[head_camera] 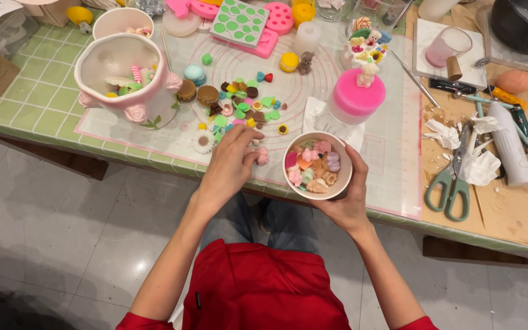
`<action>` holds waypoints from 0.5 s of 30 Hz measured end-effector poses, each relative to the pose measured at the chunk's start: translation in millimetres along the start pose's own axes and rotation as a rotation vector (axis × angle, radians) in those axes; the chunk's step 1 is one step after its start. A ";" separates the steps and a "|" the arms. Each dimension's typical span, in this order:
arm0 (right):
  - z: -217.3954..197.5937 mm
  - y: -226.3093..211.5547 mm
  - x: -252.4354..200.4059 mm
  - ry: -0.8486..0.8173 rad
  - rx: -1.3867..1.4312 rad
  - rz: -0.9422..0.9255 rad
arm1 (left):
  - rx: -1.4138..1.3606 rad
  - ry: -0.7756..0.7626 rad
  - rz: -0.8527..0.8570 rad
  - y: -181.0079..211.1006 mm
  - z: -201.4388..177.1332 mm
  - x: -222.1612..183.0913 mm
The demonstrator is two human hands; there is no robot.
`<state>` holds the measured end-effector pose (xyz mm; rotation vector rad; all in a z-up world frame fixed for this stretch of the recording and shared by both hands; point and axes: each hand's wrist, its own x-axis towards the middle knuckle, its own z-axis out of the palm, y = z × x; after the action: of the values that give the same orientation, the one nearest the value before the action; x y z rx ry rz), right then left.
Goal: Selecting various small decorative wax shapes and placing them into a paper cup on a workbench.
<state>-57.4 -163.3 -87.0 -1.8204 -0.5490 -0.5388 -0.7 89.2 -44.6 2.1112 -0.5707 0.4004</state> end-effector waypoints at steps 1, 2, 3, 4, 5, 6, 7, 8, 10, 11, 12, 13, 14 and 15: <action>0.0 -1.3 0.6 -0.001 0.001 0.000 | 0.001 0.000 -0.001 1.1 -1.0 0.7; 0.1 -2.5 1.4 0.002 -0.003 0.012 | -0.079 -0.036 -0.087 2.2 -2.1 1.9; 0.2 -3.7 2.4 0.005 -0.006 0.024 | -0.158 -0.072 -0.172 3.2 -3.2 3.1; 0.3 -4.7 2.7 0.005 -0.007 0.024 | -0.158 -0.072 -0.172 1.9 -1.9 2.7; 0.5 -5.7 3.0 0.007 -0.014 0.034 | -0.187 -0.104 -0.166 0.5 -0.6 2.4; 0.3 -6.6 3.4 0.009 -0.022 0.045 | -0.216 -0.135 -0.159 -0.7 1.0 2.5; 0.2 -6.8 3.2 0.010 -0.023 0.045 | -0.217 -0.136 -0.158 0.7 0.9 2.4; 0.0 -6.9 3.3 0.007 -0.018 0.047 | -0.205 -0.139 -0.129 2.2 0.8 2.4; -0.1 -6.8 3.3 0.003 -0.012 0.049 | -0.193 -0.142 -0.099 4.3 1.2 2.4; 0.0 -6.7 3.2 0.003 -0.006 0.054 | -0.150 -0.168 -0.110 5.1 1.7 2.4; 0.3 -6.6 2.8 0.002 0.001 0.060 | -0.106 -0.194 -0.122 5.8 2.1 2.1; 0.5 -6.7 2.9 0.002 0.001 0.060 | -0.106 -0.194 -0.122 1.9 5.2 1.1; 0.4 -6.9 2.9 0.003 -0.006 0.058 | -0.116 -0.191 -0.104 -1.8 8.5 0.3; 0.2 -7.2 3.0 0.004 -0.012 0.056 | -0.126 -0.188 -0.086 -5.4 11.8 -0.4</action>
<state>-59.4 -160.7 -79.9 -1.8404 -0.4921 -0.5089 2.6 82.2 -55.1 2.0552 -0.5945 0.1149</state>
